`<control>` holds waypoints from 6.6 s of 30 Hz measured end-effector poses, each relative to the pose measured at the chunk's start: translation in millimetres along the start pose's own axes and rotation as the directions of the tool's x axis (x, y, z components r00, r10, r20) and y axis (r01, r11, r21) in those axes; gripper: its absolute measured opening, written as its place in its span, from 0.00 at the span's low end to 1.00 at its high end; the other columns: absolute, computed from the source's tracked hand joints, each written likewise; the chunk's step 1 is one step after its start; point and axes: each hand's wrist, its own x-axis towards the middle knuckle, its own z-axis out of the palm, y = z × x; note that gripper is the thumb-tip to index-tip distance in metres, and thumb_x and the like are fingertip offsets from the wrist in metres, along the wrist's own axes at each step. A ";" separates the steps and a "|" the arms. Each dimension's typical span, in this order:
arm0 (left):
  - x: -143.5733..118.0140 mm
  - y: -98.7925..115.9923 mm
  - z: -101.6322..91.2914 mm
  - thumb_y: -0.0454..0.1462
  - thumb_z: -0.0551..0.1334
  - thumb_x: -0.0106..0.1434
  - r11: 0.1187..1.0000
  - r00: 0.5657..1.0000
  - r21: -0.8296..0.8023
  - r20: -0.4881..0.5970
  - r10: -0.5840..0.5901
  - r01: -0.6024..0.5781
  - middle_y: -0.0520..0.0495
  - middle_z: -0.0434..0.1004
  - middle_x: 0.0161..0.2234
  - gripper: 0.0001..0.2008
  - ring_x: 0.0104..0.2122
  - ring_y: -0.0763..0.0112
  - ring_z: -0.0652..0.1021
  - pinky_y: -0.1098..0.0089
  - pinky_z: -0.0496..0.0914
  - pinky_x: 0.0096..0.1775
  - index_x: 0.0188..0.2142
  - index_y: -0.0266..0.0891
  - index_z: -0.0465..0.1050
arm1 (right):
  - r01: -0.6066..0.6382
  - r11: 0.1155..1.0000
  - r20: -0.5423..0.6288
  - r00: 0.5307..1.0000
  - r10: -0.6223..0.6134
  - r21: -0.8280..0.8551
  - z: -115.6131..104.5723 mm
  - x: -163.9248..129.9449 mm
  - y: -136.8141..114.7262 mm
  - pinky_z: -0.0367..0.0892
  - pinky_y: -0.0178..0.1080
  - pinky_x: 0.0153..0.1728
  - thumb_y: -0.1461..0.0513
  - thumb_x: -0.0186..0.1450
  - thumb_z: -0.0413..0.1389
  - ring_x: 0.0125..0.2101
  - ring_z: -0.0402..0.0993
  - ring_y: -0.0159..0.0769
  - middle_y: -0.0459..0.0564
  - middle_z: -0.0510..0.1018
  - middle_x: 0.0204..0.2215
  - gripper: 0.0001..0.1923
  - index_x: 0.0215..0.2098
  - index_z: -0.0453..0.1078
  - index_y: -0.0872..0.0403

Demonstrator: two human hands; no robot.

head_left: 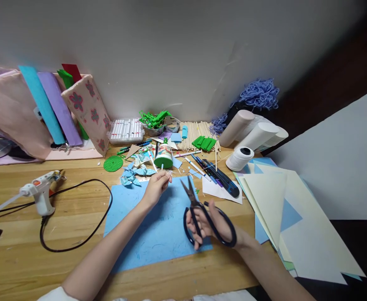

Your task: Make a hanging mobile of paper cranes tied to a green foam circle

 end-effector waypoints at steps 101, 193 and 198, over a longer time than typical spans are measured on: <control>-37.1 -1.4 -25.0 0.42 0.58 0.60 0.957 0.981 -0.244 0.145 -0.126 0.159 0.61 0.43 0.16 0.12 0.16 0.83 0.44 0.79 0.40 0.17 0.28 0.35 0.62 | 0.294 0.955 -0.176 0.943 -0.284 0.035 -32.6 -13.2 -82.4 0.66 0.43 0.27 0.30 0.49 0.36 0.16 0.58 0.30 0.41 0.60 0.17 0.39 0.30 0.63 0.54; -101.1 -12.9 -20.8 0.40 0.45 0.67 0.521 0.948 0.792 0.253 0.195 -0.318 0.52 0.70 0.27 0.15 0.29 0.73 0.71 0.72 0.61 0.32 0.29 0.40 0.65 | 0.327 0.770 -0.245 0.817 -0.522 -0.549 39.0 50.7 -3.1 0.61 0.33 0.30 0.61 0.48 0.64 0.26 0.65 0.27 0.42 0.69 0.26 0.17 0.29 0.60 0.55; -102.9 -14.4 -18.5 0.41 0.45 0.67 0.485 0.955 0.824 0.229 0.189 -0.293 0.53 0.71 0.26 0.14 0.26 0.73 0.71 0.73 0.59 0.30 0.30 0.40 0.64 | 0.376 0.784 -0.201 0.828 -0.524 -0.494 38.0 50.0 -3.9 0.60 0.33 0.28 0.60 0.50 0.63 0.24 0.64 0.26 0.41 0.70 0.25 0.16 0.29 0.59 0.54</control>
